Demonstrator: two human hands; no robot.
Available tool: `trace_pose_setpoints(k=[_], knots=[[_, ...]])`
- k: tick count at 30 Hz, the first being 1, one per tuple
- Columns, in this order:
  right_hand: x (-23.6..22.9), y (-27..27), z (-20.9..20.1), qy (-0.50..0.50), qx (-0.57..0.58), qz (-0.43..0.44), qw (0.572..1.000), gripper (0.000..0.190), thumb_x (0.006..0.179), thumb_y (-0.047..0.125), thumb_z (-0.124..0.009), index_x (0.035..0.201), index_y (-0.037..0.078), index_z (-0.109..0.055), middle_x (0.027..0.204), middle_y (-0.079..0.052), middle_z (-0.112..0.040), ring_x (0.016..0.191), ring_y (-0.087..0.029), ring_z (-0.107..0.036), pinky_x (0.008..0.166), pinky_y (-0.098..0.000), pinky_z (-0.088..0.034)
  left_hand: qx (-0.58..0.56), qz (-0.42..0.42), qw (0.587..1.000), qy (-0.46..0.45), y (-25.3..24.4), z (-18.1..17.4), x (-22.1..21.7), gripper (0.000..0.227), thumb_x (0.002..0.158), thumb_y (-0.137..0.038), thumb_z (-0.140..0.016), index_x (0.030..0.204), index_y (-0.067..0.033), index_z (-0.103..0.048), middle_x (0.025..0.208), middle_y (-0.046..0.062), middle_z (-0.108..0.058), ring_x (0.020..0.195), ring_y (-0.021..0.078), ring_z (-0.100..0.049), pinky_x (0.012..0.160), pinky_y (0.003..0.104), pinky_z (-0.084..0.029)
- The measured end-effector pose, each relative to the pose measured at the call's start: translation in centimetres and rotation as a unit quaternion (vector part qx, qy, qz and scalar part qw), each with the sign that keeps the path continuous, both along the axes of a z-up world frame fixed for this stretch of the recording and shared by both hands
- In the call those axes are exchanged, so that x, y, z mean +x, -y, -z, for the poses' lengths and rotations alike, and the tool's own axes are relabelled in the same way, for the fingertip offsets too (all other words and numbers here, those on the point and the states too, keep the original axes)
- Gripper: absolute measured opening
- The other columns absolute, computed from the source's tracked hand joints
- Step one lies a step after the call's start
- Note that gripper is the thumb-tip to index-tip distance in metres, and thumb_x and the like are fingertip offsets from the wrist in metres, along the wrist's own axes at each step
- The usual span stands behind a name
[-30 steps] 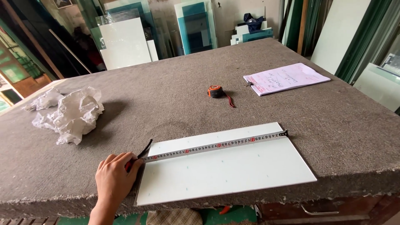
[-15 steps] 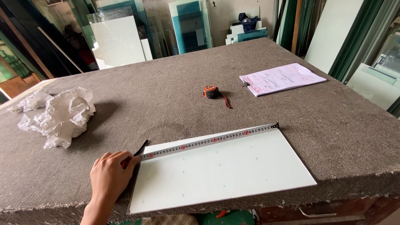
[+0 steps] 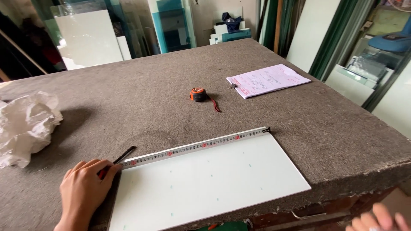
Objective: Using a tape measure and a marker to layout points on a glass sheet for fabrication.
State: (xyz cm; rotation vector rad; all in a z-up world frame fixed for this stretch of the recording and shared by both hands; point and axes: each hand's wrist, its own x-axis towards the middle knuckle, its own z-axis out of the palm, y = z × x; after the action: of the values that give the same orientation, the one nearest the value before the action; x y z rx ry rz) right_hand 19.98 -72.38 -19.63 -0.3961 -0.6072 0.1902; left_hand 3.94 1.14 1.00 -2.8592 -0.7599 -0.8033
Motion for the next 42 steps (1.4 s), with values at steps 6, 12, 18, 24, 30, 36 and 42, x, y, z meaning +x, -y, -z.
trace_pose_setpoints(k=[6,12,18,24,30,36,42], knots=[[3.1,-11.7,-16.3,0.052,-0.147,0.049,0.987,0.041,0.124,0.036,-0.052,0.103,0.007,-0.071,0.067,-0.006,-0.053,0.053,-0.014,-0.046,0.057,-0.0365,-0.037,0.047,-0.049,0.997,0.025,-1.9,2.9,0.3,0.027,0.096,-0.068,-0.068,0.095,-0.0458,-0.083,0.103,-0.023,-0.082,0.109,0.0093,-0.078,0.098,0.034,-0.063],[12.1,-16.2,-21.1,0.08,-0.261,-0.015,0.962,0.03,0.113,0.03,-0.068,0.112,0.002,-0.076,0.097,-0.016,-0.078,0.062,-0.012,-0.062,0.059,-0.0275,-0.053,0.081,-0.05,0.993,0.065,-2.9,4.3,0.5,0.016,0.103,-0.058,-0.073,0.097,-0.0462,-0.082,0.103,-0.026,-0.078,0.109,0.0074,-0.076,0.105,0.027,-0.058],[18.5,-18.4,-21.4,0.028,-0.408,-0.013,0.913,0.028,0.103,0.031,-0.08,0.088,0.007,-0.075,0.07,-0.003,-0.063,0.061,-0.016,-0.06,0.06,-0.0322,-0.057,0.056,-0.002,0.997,0.049,-4.8,4.8,0.9,0.01,0.097,-0.049,-0.078,0.1,-0.0438,-0.085,0.099,-0.022,-0.081,0.101,0.0145,-0.079,0.095,0.03,-0.061],[18.6,-19.0,-20.9,-0.014,-0.408,0.036,0.912,0.018,0.101,0.019,-0.079,0.091,0.005,-0.072,0.071,-0.008,-0.064,0.053,-0.013,-0.055,0.053,-0.0344,-0.054,-0.049,0.064,0.989,0.126,-6.4,6.2,1.7,0.015,0.094,-0.026,-0.083,0.079,-0.0231,-0.086,0.085,-0.005,-0.083,0.076,0.0174,-0.073,0.095,0.029,-0.052],[17.6,-19.9,-21.7,0.026,-0.459,0.048,0.887,0.018,0.101,0.018,-0.077,0.092,0.005,-0.069,0.084,-0.02,-0.075,0.05,-0.013,-0.05,0.055,-0.0338,-0.049,-0.06,0.034,0.995,0.069,-17.9,15.2,3.4,0.022,0.095,-0.027,-0.088,0.076,-0.0157,-0.089,0.081,0.0,-0.084,0.079,0.0129,-0.074,0.082,0.026,-0.056],[17.8,-20.4,-21.3,0.08,-0.484,0.06,0.869,0.015,0.096,0.005,-0.08,0.089,0.003,-0.067,0.074,-0.02,-0.072,0.05,-0.014,-0.055,0.05,-0.0305,-0.052,-0.088,0.102,0.984,0.119,-24.1,20.0,3.9,0.019,0.088,-0.023,-0.087,0.071,-0.0161,-0.089,0.073,0.001,-0.082,0.086,0.0156,-0.069,0.093,0.029,-0.051],[17.7,-20.9,-21.1,0.101,-0.503,0.116,0.85,0.021,0.096,0.007,-0.08,0.083,-0.002,-0.065,0.064,-0.023,-0.073,0.041,-0.011,-0.055,0.043,-0.03,-0.054,-0.123,0.148,0.969,0.156,-25.7,21.1,4.3,0.005,0.084,-0.021,-0.09,0.08,-0.0173,-0.088,0.075,0.005,-0.078,0.081,0.0205,-0.068,0.089,0.032,-0.052]])
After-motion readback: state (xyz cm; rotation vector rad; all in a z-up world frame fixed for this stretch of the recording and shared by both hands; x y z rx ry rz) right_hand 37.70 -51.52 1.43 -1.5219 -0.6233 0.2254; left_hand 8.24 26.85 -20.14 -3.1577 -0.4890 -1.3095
